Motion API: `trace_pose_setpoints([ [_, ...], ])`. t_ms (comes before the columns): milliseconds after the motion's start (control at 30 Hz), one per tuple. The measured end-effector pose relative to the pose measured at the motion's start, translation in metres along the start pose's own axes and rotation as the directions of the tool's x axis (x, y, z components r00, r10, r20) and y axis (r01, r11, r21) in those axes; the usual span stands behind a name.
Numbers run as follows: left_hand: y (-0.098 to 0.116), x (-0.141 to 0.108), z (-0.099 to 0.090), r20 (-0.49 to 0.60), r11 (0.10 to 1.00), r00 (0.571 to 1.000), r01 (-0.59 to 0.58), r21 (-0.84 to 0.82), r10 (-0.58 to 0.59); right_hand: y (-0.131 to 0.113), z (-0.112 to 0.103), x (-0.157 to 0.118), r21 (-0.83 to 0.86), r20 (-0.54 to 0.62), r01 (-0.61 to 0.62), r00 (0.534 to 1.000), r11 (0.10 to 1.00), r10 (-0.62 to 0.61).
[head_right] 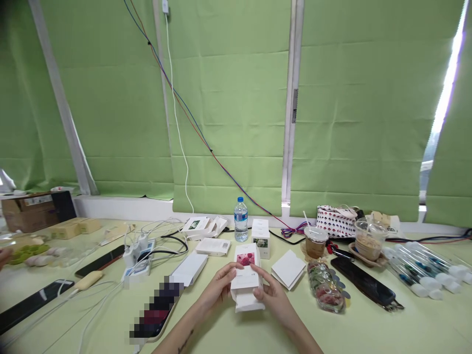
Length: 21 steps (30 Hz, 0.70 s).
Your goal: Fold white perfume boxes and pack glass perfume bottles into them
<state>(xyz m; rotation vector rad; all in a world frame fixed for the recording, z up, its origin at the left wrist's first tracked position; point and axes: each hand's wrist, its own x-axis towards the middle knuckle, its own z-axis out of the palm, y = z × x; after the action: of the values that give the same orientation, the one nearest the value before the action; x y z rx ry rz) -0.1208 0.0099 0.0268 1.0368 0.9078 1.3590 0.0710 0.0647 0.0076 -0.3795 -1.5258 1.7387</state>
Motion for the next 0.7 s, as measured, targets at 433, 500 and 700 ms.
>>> trace_pose_setpoints([
  [433,0.011,-0.004,-0.015,0.343,1.0,0.939,0.017,-0.009,-0.013,-0.009,-0.015,-0.003,-0.112,0.079,-0.079,0.993,0.99,0.089],
  [500,0.006,-0.001,-0.017,0.332,1.0,0.943,0.001,-0.022,0.006,-0.004,-0.017,-0.002,-0.132,0.069,-0.049,0.996,0.99,0.058],
  [700,-0.01,0.004,-0.012,0.18,0.999,0.983,-0.048,0.006,0.046,0.011,-0.024,0.003,-0.211,0.024,0.035,0.999,0.977,-0.03],
])
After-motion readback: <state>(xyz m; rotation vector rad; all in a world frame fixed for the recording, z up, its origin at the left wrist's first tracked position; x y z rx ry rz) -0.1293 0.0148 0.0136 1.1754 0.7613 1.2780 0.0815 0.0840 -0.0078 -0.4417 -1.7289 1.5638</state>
